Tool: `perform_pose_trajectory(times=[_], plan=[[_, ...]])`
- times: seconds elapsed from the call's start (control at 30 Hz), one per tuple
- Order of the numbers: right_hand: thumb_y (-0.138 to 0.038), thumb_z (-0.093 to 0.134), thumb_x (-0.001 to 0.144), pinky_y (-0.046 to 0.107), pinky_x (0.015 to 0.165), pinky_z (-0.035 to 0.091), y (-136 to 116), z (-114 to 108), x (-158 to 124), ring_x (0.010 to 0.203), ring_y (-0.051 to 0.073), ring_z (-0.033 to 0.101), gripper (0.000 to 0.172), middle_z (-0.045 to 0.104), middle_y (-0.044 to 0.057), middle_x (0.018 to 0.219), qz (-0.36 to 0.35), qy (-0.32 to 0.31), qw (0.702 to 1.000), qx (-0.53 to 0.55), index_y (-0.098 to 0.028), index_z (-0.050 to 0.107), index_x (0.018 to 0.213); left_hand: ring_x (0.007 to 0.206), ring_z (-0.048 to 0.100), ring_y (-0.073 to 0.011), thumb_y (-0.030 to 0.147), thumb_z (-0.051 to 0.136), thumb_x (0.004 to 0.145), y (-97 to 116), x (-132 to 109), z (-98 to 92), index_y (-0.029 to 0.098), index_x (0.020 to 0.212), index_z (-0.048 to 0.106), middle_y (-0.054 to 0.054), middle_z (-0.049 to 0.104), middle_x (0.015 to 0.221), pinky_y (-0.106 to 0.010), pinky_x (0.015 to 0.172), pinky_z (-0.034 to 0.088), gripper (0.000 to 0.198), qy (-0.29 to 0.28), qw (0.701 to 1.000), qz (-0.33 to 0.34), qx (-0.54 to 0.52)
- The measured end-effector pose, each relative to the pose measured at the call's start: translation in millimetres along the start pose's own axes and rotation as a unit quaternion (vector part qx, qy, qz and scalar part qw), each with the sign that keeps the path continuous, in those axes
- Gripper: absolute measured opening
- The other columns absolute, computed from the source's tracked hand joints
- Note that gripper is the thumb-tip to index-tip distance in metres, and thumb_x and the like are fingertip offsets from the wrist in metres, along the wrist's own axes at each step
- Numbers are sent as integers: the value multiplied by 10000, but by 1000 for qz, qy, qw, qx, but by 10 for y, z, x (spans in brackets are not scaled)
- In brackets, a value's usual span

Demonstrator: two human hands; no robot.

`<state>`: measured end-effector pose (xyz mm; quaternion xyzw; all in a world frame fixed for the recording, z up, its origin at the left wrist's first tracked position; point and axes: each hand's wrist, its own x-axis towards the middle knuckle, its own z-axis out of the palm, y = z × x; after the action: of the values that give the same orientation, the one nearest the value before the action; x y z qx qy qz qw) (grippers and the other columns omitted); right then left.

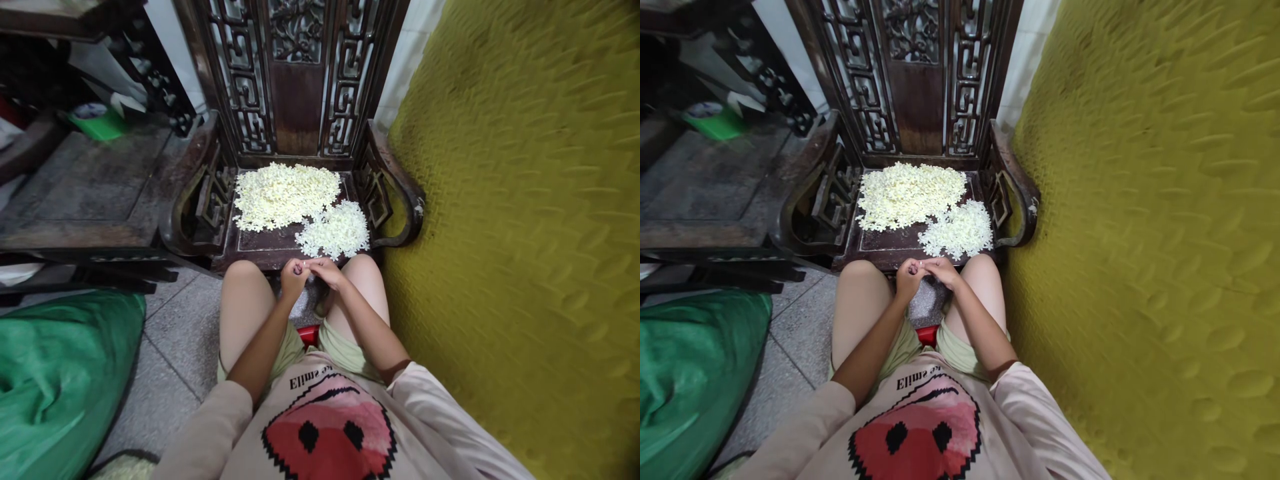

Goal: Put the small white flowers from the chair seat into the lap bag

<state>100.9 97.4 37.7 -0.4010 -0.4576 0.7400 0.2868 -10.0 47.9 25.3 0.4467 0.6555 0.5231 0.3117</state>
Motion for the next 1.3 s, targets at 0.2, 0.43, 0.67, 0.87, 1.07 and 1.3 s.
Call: perform_pose_trajectory(times=[0.2, 0.43, 0.67, 0.87, 1.07, 1.3], plan=[[-341, 680, 592, 343, 882, 411, 43, -10, 20, 843, 179, 625, 312, 711, 55, 821, -11, 8, 1000, -13, -158, 720, 843, 567, 373, -92, 153, 527, 627, 31, -11, -2, 187, 594, 442, 48, 399, 566, -215, 571, 327, 98, 8, 1000, -10, 22], [-342, 678, 596, 339, 893, 411, 61, -3, 25, 841, 174, 629, 303, 710, 49, 839, -16, -8, 1000, 12, -165, 720, 839, 558, 362, -90, 138, 524, 634, 78, -14, -17, 185, 586, 433, 47, 396, 572, -220, 554, 316, 113, 16, 1000, 17, 16], [-298, 681, 594, 327, 884, 423, 41, 45, 6, 839, 172, 632, 253, 710, 45, 827, -3, -17, 997, 70, -164, 721, 804, 544, 347, -86, 113, 516, 617, 158, -19, -31, 183, 562, 406, 46, 378, 573, -221, 535, 306, 141, 24, 999, 35, 10], [-293, 682, 603, 332, 880, 434, 54, 61, 8, 834, 177, 636, 237, 709, 52, 791, 8, -19, 994, 105, -155, 718, 793, 541, 347, -84, 110, 510, 611, 158, -9, -25, 181, 564, 414, 46, 385, 571, -221, 539, 308, 128, 25, 999, 24, 1], [-316, 721, 580, 332, 885, 441, -2, 88, -25, 886, 189, 629, 257, 707, 73, 842, 26, -15, 993, 111, -154, 715, 778, 548, 349, -85, 130, 509, 636, 93, 21, -32, 183, 581, 416, 48, 372, 571, -215, 544, 315, 120, 12, 1000, -2, -12], [-334, 771, 535, 367, 919, 429, -85, 50, -47, 909, 187, 621, 340, 701, 65, 893, 28, -13, 991, 127, -169, 711, 825, 689, 496, -115, 234, 498, 747, 53, 63, -85, 186, 725, 530, 3, 538, 714, -239, 669, 411, 61, -14, 999, -9, -33]])
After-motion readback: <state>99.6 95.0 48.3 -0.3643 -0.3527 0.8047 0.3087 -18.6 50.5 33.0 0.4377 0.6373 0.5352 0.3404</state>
